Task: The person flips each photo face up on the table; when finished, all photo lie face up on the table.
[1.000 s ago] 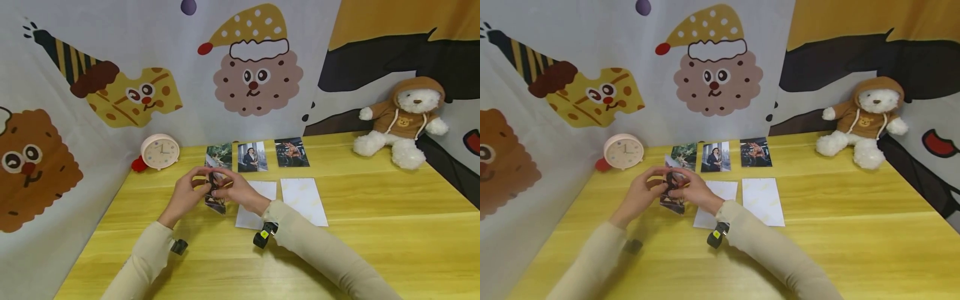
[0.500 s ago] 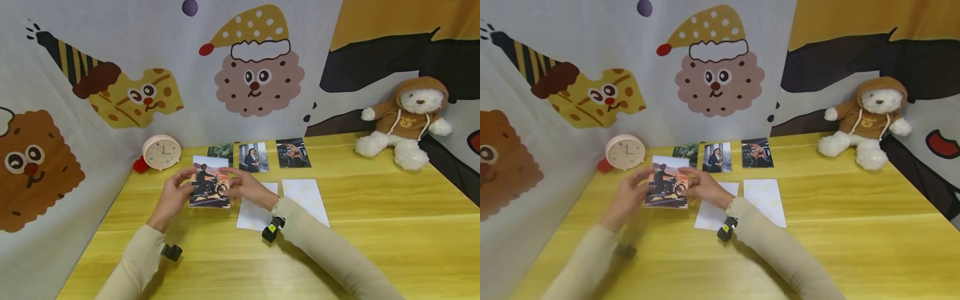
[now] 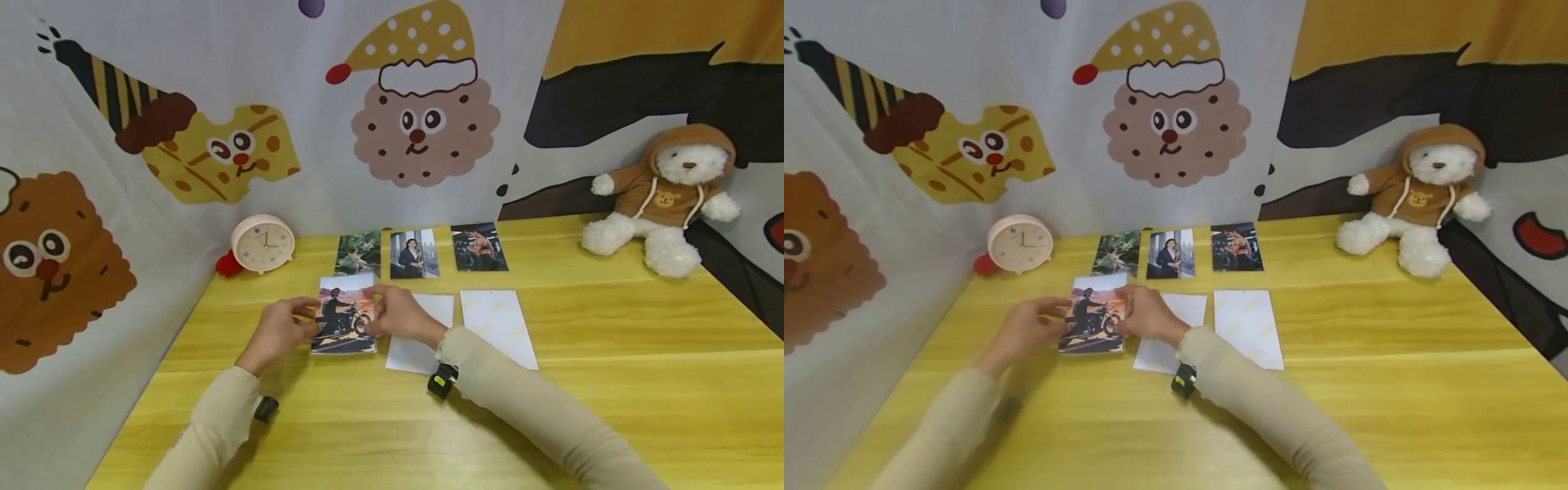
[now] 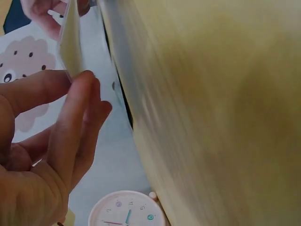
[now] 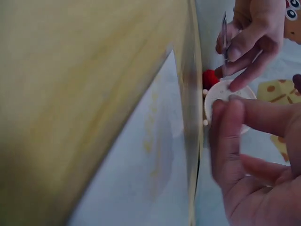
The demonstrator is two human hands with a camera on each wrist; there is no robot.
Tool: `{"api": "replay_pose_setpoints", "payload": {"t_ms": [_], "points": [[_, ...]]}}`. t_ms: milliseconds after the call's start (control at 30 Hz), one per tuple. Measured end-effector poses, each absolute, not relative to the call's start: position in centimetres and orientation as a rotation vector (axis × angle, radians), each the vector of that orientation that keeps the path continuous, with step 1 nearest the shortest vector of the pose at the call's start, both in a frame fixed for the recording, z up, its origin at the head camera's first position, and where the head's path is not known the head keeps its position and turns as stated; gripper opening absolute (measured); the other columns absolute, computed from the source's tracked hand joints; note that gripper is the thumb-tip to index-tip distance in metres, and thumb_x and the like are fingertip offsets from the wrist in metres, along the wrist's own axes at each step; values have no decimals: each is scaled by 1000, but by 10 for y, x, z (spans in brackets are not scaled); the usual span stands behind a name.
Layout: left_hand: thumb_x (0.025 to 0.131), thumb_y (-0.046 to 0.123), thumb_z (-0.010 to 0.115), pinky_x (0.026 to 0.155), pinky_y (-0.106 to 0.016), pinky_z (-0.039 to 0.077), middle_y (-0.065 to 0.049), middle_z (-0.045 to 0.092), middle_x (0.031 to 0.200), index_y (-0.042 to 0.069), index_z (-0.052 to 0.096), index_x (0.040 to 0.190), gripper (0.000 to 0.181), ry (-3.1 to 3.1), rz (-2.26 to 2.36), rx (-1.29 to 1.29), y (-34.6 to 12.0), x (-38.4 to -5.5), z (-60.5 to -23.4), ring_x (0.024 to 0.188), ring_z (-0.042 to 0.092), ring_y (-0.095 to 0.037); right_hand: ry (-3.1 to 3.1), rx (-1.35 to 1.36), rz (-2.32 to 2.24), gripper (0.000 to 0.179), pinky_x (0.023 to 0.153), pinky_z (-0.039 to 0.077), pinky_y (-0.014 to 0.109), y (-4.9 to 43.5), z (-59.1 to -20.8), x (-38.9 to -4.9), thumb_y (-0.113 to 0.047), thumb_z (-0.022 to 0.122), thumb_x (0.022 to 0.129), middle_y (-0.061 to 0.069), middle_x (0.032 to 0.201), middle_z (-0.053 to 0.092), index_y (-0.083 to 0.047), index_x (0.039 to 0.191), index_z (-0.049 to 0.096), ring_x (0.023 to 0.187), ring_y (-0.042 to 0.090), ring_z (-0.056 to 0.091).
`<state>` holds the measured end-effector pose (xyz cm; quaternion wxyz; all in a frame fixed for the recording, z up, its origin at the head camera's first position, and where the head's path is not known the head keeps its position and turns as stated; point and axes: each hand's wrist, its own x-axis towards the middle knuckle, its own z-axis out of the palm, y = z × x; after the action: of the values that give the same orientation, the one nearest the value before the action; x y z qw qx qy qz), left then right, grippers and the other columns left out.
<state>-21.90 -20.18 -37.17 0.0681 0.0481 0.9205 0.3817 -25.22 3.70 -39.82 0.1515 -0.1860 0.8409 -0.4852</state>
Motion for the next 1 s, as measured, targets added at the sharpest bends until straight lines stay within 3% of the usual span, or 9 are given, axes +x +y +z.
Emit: {"api": "replay_pose_setpoints", "payload": {"t_ms": [100,200,333,433,600,1000], "points": [[85,8,77,68,-33,60,-18,75,106,1,69,124,40,2867,954,199,-199,-224,-372,88,73,-25,2506,-595,-1193,76,57,54,26,34,-396,-252,-3,80,79,13,83,74,-5,148,48,57,14,63],[81,11,81,73,-35,57,-13,77,96,2,73,116,38,2916,784,249,-196,-228,-373,83,71,-22,2571,-645,-982,75,62,55,28,31,-393,-252,-9,81,81,15,97,77,-3,148,48,61,19,67],[76,13,85,80,-40,55,-9,78,91,4,76,110,36,2956,665,285,-191,-233,-375,82,70,-22,2636,-673,-774,71,83,59,36,29,-390,-254,-17,83,82,15,123,71,-2,144,52,93,27,72],[75,13,85,82,-42,55,-10,78,91,3,76,109,37,2970,609,315,-188,-237,-376,83,71,-24,2664,-682,-703,59,84,59,38,27,-388,-255,-18,84,81,15,127,68,0,132,61,102,27,68],[76,13,85,85,-45,53,-10,78,92,3,77,109,36,2968,542,306,-185,-242,-378,86,70,-26,2660,-655,-668,37,62,51,29,22,-388,-257,-16,83,82,8,97,70,-3,112,67,73,18,62],[80,13,83,88,-46,53,-9,76,93,3,76,111,33,2938,485,241,-183,-248,-379,88,66,-25,2658,-611,-527,16,51,38,27,17,-379,-256,-18,77,88,0,68,53,-9,88,64,56,13,45]]}}
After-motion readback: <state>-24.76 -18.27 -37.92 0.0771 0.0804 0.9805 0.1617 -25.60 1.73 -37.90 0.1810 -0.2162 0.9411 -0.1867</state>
